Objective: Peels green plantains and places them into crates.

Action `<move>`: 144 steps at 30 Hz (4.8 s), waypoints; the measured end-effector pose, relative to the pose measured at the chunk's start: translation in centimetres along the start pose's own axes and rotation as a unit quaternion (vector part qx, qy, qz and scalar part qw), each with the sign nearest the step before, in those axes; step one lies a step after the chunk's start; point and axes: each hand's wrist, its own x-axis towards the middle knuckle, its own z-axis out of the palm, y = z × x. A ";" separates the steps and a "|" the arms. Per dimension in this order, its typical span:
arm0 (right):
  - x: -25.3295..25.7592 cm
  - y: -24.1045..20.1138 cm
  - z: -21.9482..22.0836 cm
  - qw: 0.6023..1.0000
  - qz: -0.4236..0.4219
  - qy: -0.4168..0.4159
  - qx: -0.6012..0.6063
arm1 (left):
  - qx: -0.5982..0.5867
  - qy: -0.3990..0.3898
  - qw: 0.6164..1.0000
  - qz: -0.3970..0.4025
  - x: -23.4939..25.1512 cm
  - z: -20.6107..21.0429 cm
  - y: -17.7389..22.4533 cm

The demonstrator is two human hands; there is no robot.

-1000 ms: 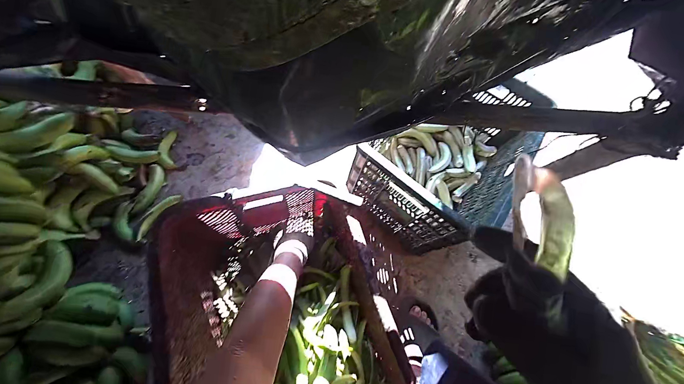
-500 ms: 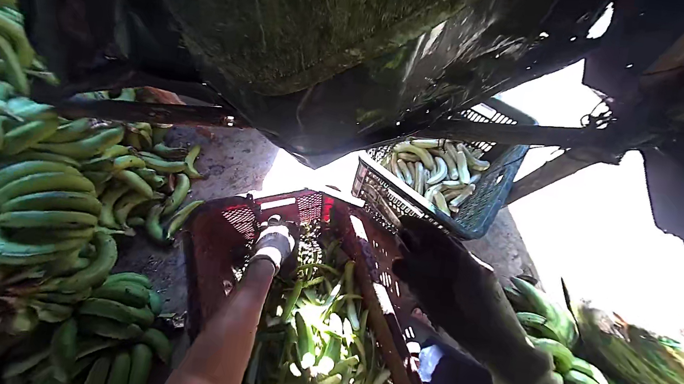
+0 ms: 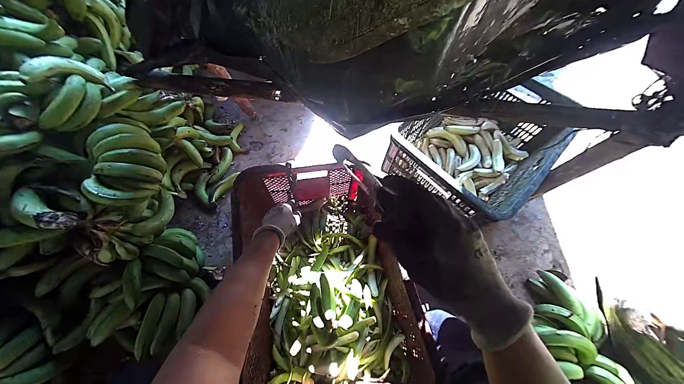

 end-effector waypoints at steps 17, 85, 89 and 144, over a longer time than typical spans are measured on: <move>-0.7 7.0 -1.0 0.993 0.088 0.031 -0.068 | -0.007 -0.014 0.997 -0.080 10.7 5.9 4.4; 1.8 -0.3 5.7 0.958 -0.036 -0.035 0.283 | -0.432 0.196 0.872 0.122 -22.5 -7.1 -3.0; -0.6 -4.4 8.4 0.983 -0.070 -0.080 0.150 | -0.414 0.202 0.869 0.177 -21.6 -6.3 -1.2; -2.2 0.1 7.4 0.786 0.127 -0.057 0.602 | -0.615 0.060 0.746 0.248 -23.0 -2.3 4.7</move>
